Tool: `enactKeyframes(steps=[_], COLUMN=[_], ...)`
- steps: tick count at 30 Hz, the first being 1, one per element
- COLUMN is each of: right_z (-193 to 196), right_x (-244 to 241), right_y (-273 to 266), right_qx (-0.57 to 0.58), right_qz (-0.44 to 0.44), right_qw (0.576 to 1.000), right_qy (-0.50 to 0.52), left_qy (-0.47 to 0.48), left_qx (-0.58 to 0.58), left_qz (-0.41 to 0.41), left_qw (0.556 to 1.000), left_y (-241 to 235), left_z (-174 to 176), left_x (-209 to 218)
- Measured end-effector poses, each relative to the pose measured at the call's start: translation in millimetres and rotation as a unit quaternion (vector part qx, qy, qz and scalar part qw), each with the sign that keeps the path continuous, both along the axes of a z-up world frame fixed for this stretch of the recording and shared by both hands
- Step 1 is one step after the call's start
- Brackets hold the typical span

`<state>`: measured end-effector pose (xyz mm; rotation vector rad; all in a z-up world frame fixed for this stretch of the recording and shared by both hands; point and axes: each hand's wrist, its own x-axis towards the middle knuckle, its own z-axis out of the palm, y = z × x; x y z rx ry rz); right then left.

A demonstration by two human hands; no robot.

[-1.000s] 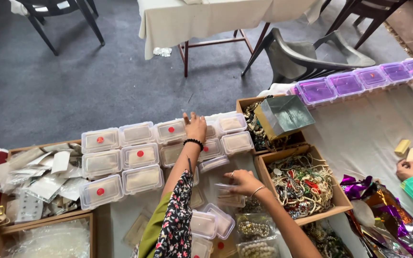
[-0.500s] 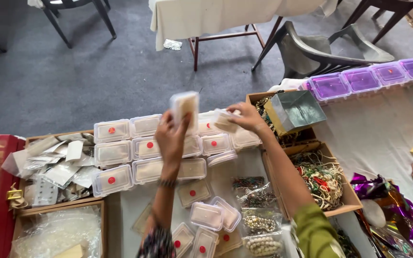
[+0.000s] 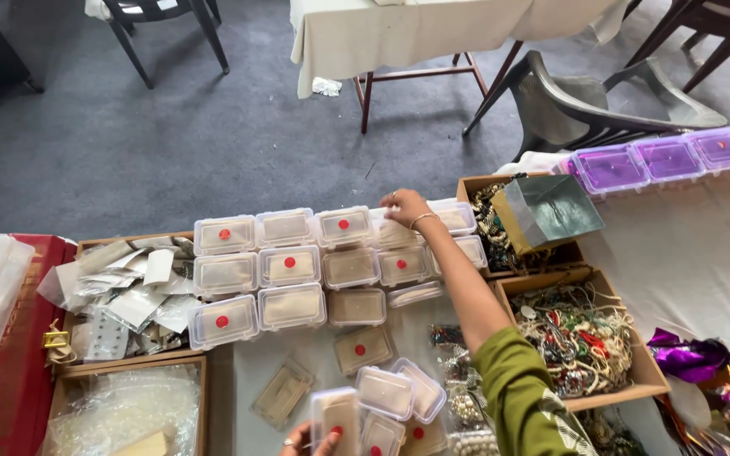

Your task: The person folds a rectangular bar of soap in a beige wrapper and places it into a small clear plastic container. They then close the container and arrange it with other identical containers on the table.

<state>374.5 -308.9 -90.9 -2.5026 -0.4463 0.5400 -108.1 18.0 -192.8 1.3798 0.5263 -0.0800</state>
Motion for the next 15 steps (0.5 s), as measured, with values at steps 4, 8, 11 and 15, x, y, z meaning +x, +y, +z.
enactKeyframes(steps=[4,8,11,15], right_z=[47.0,56.1,82.5,52.2], right_x=[-75.2,-166.0,-231.9,-257.8], right_y=[-2.0,-6.0,14.9,17.5], right_qx=[0.136,0.143,-0.072,-0.086], right_qz=[-0.079,0.094,0.169,0.098], right_qw=[0.974,0.985,0.978,0.979], right_qy=[-0.165,-0.007,-0.101,-0.156], left_qy=[0.117,0.072,0.095,0.012], left_qx=[0.127,0.121,0.173,0.309], left_qz=[-0.026,0.029,0.029,0.05], left_qw=[0.985,0.99,0.98,0.95], left_y=[63.4,98.0,97.5,80.2], left_z=[8.5,-1.4,12.5,13.3], left_x=[-10.5,-23.4,-29.1,-59.9])
